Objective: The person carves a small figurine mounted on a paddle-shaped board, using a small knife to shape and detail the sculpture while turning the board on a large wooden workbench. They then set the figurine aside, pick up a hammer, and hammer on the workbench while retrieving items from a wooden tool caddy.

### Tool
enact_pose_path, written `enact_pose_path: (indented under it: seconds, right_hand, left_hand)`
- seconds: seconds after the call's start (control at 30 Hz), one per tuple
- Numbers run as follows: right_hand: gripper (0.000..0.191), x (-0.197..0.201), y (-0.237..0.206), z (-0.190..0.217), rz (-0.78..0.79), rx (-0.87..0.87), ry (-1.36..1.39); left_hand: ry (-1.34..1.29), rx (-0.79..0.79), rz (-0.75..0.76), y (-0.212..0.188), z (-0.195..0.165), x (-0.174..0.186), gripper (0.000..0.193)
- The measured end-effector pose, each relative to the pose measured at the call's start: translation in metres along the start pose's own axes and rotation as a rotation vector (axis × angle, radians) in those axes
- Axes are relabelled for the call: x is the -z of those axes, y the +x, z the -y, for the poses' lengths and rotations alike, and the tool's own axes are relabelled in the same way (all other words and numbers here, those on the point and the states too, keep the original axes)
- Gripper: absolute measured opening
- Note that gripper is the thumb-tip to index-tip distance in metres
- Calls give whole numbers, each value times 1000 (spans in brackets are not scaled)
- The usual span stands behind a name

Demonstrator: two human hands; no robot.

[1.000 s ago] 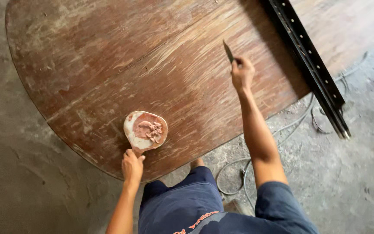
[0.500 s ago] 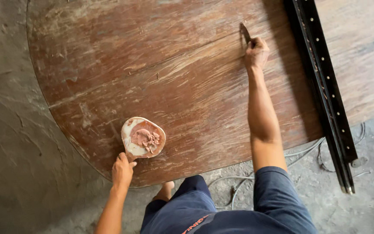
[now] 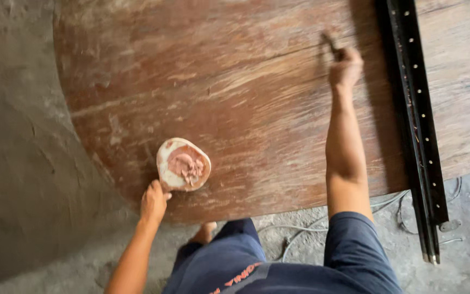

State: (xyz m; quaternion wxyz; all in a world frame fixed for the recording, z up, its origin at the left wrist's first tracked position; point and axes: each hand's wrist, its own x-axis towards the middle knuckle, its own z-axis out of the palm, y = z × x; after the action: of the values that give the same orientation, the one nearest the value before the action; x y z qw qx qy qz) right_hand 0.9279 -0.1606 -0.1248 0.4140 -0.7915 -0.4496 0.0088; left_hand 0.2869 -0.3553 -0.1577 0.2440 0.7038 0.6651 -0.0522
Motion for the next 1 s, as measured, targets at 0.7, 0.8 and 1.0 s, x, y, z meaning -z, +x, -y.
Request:
enact_pose_path:
  seconds: [0.7, 0.8, 1.0]
  right_hand:
    - [16, 59, -401, 107, 488, -692, 677]
    - [17, 80, -404, 108, 402, -554, 609]
    - [23, 132, -439, 168, 215, -462, 506]
  left_hand:
    - [-47, -43, -49, 11, 1, -2, 50]
    - [-68, -24, 37, 16, -2, 13, 59]
    - [-662, -249, 459, 25, 17, 29, 41]
